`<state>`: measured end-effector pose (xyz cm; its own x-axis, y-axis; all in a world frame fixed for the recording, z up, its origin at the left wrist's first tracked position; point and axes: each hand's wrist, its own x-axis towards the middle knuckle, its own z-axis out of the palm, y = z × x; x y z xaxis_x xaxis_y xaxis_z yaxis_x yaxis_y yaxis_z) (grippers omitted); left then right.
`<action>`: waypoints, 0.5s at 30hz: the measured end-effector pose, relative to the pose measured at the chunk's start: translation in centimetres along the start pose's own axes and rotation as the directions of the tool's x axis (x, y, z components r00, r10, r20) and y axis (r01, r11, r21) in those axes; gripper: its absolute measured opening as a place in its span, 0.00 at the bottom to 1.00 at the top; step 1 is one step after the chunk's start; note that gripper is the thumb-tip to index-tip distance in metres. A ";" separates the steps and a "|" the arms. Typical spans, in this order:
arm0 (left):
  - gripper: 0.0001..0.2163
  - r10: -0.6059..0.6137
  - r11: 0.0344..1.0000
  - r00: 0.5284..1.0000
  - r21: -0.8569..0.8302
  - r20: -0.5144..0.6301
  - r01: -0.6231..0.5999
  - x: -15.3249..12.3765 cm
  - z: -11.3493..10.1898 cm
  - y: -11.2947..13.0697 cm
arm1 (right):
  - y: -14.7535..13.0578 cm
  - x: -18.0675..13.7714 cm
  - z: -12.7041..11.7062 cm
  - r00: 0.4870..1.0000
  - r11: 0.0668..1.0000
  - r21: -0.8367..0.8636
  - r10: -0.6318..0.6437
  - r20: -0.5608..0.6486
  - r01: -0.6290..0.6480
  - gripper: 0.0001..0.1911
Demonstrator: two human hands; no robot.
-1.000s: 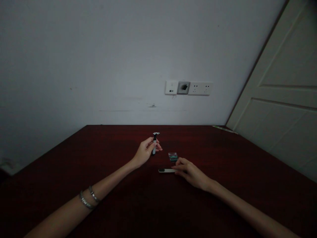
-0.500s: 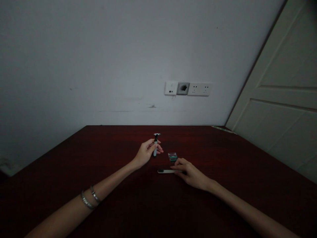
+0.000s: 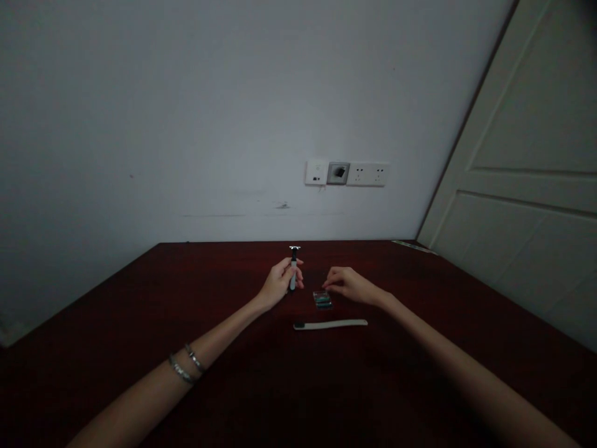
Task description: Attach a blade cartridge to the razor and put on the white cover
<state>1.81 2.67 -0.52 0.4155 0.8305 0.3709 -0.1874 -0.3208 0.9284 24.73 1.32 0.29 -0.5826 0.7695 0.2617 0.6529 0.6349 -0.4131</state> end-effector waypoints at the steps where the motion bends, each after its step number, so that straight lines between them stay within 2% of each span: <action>1: 0.14 0.009 1.000 1.000 0.014 -0.003 -0.009 0.3 0.1 -0.2 | 0.3 0.0 0.3 1.000 1.000 0.000 0.007 0.015 -0.007 0.10; 7: 0.13 0.006 0.999 0.998 -0.032 -0.057 -0.008 0.7 0.2 -1.4 | 0.9 -0.8 2.3 0.997 0.997 -0.001 0.075 0.031 -0.075 0.10; 15: 0.12 -0.067 0.997 0.994 -0.038 -0.081 0.064 -0.1 0.3 -2.2 | 0.4 -0.6 2.5 0.997 0.993 -0.107 0.063 0.046 -0.058 0.10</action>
<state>2.44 3.20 -2.62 0.3541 0.8842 0.3046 -0.1943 -0.2490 0.9488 24.19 0.94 -2.22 -0.5615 0.8042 0.1949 0.7337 0.5927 -0.3322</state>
